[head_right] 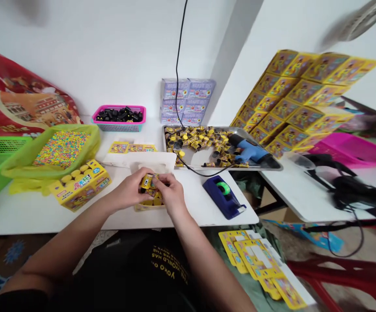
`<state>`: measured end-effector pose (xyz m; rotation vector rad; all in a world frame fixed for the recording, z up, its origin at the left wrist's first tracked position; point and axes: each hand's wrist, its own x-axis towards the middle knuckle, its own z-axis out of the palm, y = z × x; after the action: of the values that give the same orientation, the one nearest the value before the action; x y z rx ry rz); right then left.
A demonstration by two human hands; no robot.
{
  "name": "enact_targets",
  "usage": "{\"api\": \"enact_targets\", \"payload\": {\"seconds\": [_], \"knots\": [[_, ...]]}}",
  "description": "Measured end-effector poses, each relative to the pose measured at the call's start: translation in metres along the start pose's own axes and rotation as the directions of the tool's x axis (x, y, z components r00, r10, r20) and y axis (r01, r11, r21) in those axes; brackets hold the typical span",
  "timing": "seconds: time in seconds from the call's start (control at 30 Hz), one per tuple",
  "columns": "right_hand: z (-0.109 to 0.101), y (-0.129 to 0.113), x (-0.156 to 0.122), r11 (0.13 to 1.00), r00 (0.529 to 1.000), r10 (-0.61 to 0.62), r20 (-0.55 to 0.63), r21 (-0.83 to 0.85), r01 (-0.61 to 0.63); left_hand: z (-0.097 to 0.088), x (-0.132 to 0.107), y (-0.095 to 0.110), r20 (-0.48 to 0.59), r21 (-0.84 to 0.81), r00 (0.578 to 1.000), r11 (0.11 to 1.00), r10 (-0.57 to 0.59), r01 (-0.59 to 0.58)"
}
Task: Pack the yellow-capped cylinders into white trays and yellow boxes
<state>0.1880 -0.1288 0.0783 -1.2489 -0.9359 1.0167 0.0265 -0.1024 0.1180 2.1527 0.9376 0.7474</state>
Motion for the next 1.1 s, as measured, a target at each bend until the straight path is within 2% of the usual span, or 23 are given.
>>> {"api": "enact_targets", "payload": {"seconds": [0.07,0.13,0.2,0.27,0.33,0.43,0.53,0.6,0.67,0.73,0.83,0.9,0.97,1.1], "knots": [[0.001,0.000,0.013,0.991,0.993,0.097,0.069,-0.103,-0.090,-0.004,0.005,-0.006,0.056,0.024,0.997,0.998,-0.051,0.050],[0.001,-0.002,0.024,0.951,0.974,0.184,0.133,-0.274,-0.142,-0.007,0.012,-0.011,0.115,0.066,0.990,0.995,-0.078,0.071],[-0.001,-0.005,0.030,0.877,0.962,0.220,0.164,-0.465,-0.121,-0.007,0.017,-0.017,0.155,0.124,0.985,0.991,-0.072,0.053],[-0.005,-0.008,0.031,0.800,0.968,0.186,0.168,-0.598,-0.050,-0.006,0.020,-0.022,0.147,0.177,0.989,0.984,-0.034,0.007],[-0.011,-0.012,0.031,0.750,0.980,0.107,0.167,-0.661,0.031,-0.006,0.019,-0.027,0.090,0.207,0.996,0.978,0.016,-0.034],[-0.022,-0.022,0.030,0.719,0.975,0.043,0.216,-0.685,0.120,-0.010,0.013,-0.030,-0.070,0.182,0.995,0.982,0.064,-0.050],[-0.030,-0.033,0.030,0.726,0.943,0.021,0.333,-0.653,0.215,-0.015,0.005,-0.033,-0.228,0.106,0.972,0.994,0.062,-0.038],[-0.033,-0.037,0.030,0.688,0.917,-0.016,0.399,-0.661,0.300,-0.016,-0.001,-0.036,-0.301,0.022,0.954,1.000,0.016,-0.010],[-0.031,-0.036,0.028,0.583,0.903,-0.028,0.428,-0.727,0.362,-0.013,-0.007,-0.039,-0.352,-0.086,0.935,0.996,-0.052,0.023],[-0.028,-0.033,0.026,0.441,0.902,-0.030,0.431,-0.804,0.399,-0.009,-0.013,-0.040,-0.379,-0.163,0.919,0.986,-0.104,0.044],[-0.024,-0.027,0.022,0.248,0.882,-0.041,0.469,-0.850,0.464,-0.005,-0.024,-0.039,-0.389,-0.180,0.913,0.982,-0.124,0.056],[-0.026,-0.025,0.021,0.181,0.853,-0.046,0.519,-0.836,0.518,-0.002,-0.030,-0.038,-0.404,-0.166,0.908,0.985,-0.110,0.046],[-0.031,-0.024,0.022,0.200,0.819,-0.073,0.569,-0.796,0.571,0.000,-0.034,-0.038,-0.428,-0.141,0.900,0.990,-0.086,0.027],[-0.039,-0.027,0.020,0.345,0.750,-0.132,0.648,-0.679,0.648,0.004,-0.037,-0.044,-0.429,-0.067,0.903,0.997,-0.008,-0.023]]}}
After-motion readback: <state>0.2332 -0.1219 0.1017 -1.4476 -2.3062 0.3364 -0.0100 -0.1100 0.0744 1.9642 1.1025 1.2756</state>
